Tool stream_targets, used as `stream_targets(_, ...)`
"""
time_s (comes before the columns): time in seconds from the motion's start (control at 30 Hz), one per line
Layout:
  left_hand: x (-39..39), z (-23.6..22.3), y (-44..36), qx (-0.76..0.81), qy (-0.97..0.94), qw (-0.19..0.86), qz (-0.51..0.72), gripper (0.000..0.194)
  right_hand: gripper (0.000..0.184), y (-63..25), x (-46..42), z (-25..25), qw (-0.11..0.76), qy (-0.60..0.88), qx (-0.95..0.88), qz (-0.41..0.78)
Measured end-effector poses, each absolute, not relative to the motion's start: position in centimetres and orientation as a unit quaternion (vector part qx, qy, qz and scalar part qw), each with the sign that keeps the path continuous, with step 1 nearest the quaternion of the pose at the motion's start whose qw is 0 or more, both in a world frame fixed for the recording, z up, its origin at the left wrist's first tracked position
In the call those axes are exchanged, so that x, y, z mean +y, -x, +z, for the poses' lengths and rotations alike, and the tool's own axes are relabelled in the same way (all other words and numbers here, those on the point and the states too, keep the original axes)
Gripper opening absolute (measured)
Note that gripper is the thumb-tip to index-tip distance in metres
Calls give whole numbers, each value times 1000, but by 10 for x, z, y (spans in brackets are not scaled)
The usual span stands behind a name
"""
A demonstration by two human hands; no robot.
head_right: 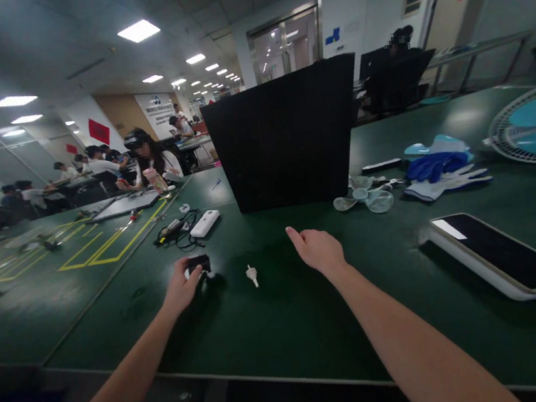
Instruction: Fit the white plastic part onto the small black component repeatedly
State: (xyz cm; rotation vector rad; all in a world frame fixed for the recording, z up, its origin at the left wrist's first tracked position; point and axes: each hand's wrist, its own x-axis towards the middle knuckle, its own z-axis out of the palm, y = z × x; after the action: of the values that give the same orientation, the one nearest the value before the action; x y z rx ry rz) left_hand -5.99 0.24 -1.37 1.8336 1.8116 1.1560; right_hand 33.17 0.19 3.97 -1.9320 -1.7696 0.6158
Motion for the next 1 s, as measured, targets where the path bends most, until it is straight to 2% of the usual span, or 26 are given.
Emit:
stream_targets(0.07, 6, -21, 65, 646, -618, 206, 398, 44, 77, -329, 1, 39, 223, 693, -647, 224)
stream_targets(0.17, 7, -22, 30, 637, -622, 248, 383, 46, 76, -328, 0, 38, 229, 688, -654, 217)
stream_targets(0.5, -33, 9, -157, 505, -785, 237, 268, 46, 79, -334, -2, 42, 285, 698, -639, 150)
stream_targets(0.67, -34, 9, -203, 459, -808, 252, 271, 46, 80, -341, 6, 29, 311, 694, -618, 202)
stream_targets(0.87, -23, 19, -197, 471, -776, 275, 318, 43, 93, -363, 23, 20, 444, 685, -509, 273)
stream_targets(0.93, -16, 22, -173, 480, -748, 266, 373, 43, 89, -368, 22, 25, 441, 679, -526, 260)
stream_targets(1.0, -6, 20, -139, 491, -713, 241, 439, 44, 74, -367, 15, 34, 375, 652, -619, 227)
